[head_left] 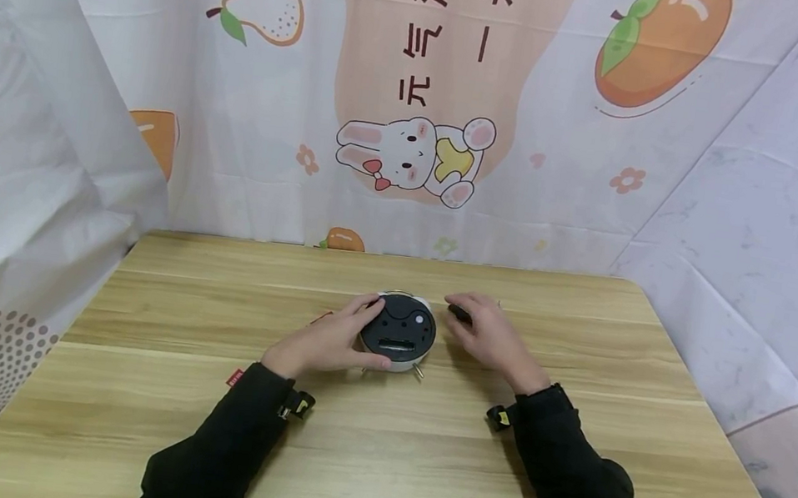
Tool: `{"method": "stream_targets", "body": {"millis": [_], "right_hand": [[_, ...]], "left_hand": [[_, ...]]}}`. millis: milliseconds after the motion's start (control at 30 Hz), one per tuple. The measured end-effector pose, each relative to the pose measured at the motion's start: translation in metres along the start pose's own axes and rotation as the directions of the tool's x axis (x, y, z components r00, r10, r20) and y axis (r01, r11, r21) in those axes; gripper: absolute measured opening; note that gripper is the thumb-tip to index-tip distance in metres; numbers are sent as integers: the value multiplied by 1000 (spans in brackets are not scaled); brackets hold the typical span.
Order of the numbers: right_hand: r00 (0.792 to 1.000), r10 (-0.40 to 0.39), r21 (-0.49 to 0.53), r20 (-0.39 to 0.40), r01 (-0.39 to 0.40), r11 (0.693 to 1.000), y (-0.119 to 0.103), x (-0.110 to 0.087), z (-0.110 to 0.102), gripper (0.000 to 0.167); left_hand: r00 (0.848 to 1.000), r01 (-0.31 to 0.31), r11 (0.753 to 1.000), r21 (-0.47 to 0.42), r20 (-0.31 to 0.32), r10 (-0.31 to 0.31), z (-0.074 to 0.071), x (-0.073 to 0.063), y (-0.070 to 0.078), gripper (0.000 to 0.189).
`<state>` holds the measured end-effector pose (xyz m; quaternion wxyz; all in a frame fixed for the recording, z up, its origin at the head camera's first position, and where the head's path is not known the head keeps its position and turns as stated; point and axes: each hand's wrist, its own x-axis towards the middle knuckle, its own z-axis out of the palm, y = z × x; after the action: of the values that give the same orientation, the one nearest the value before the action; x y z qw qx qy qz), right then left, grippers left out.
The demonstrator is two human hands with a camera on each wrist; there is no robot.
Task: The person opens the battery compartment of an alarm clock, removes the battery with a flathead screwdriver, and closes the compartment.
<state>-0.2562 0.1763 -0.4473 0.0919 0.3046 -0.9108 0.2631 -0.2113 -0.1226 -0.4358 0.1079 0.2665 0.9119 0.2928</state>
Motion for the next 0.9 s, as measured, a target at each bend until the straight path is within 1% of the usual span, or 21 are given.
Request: {"method": "stream_targets", "body": {"millis": [167,267,367,467,633,900], "right_hand": [[992,82,-66,94,-76,995,1,-3,0,46],[981,120,-75,150,-110,991,2,-4,0,48],[970,149,-77,190,-136,988,3,-5,0,50],[967,153,-76,202,-141,987,5,-5,0,50],[973,132,-65,191,-121,990,6,-5,1,47],[975,95,-102,200,-75,992,6,-6,1,38]], "left_hand": [[1000,3,1000,0,0,-3,0,0,1,105],[1000,4,1000,-1,0,-4,0,0,1,105],[1000,1,1000,-6,-2,-1,-1,0,1,104],[1000,-2,1000,-9,-2,2,-1,0,1,104],[1000,-6,1000,-9,1,6,-1,0,1,104],[1000,-10,1000,-13,-1,10,0,0,0,104]]}}
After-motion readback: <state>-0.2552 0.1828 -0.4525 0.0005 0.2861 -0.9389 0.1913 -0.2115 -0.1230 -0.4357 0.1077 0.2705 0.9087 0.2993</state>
